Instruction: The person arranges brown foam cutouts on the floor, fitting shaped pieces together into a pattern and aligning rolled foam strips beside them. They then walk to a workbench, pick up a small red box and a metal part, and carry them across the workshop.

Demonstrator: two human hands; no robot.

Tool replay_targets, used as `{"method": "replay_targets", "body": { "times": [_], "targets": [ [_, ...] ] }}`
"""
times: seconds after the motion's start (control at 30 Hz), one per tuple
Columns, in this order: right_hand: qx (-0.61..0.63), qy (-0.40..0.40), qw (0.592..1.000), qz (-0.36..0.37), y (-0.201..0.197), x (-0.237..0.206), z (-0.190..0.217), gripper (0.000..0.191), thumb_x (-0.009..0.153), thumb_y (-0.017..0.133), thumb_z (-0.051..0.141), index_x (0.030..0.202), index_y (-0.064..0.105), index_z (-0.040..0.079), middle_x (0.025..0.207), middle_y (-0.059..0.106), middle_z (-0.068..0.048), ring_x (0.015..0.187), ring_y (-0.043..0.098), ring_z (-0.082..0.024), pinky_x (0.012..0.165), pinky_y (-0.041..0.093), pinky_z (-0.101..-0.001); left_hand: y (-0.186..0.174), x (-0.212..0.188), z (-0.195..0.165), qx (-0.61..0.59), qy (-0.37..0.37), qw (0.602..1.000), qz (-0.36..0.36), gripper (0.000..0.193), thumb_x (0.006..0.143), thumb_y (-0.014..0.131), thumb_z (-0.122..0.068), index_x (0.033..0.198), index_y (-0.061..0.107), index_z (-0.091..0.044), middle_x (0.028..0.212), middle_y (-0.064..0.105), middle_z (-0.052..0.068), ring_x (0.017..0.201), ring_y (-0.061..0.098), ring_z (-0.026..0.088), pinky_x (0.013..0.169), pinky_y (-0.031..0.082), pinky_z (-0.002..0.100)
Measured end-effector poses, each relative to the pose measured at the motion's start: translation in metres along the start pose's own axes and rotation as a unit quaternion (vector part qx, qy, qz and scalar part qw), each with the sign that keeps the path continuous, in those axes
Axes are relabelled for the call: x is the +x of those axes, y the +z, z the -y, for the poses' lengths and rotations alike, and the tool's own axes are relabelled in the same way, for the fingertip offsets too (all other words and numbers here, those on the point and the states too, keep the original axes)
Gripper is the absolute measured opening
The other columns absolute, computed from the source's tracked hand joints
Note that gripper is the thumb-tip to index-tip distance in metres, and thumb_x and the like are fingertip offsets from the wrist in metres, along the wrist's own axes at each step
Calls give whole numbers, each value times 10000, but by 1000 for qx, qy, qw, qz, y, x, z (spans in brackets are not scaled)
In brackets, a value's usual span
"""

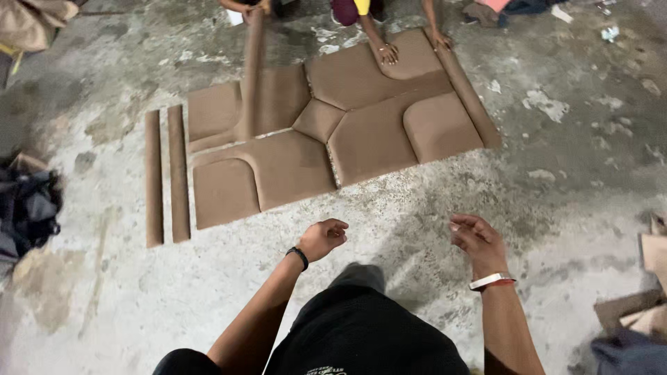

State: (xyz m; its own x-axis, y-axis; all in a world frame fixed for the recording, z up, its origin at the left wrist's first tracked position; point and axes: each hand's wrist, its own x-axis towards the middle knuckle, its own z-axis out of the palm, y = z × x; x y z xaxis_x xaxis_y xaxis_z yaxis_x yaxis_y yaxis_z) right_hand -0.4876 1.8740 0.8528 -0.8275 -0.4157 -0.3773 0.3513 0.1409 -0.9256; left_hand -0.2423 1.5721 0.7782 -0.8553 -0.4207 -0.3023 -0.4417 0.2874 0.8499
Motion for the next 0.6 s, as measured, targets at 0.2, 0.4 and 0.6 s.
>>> {"method": "replay_targets", "body": {
  "times": [0.2,0.4,0.6],
  "targets": [
    [-66,4,990,125,-62,85,10,313,864,719,42,1178,715,37,1121,719,-45,1015,666,-141,886,575,-328,59,77,-3,-57,-57,994,-74,318,932,702,-305,1150,757,-80,1004,798,65,891,729,158,813,575,319],
    [-145,105,982,59,-192,167,48,334,897,715,113,1231,707,95,1203,744,-39,1148,676,-195,942,561,-383,149,234,-47,-190,-223,956,-19,333,958,661,-405,1115,728,-119,982,764,31,852,668,158,730,517,363],
    [-31,89,994,-48,-329,239,87,341,938,687,136,1264,707,38,1200,721,-92,1146,674,-261,933,518,-398,270,408,-192,53,131,990,15,306,930,702,-347,1089,757,-91,1029,776,97,968,738,247,850,582,386]
  ]
}}
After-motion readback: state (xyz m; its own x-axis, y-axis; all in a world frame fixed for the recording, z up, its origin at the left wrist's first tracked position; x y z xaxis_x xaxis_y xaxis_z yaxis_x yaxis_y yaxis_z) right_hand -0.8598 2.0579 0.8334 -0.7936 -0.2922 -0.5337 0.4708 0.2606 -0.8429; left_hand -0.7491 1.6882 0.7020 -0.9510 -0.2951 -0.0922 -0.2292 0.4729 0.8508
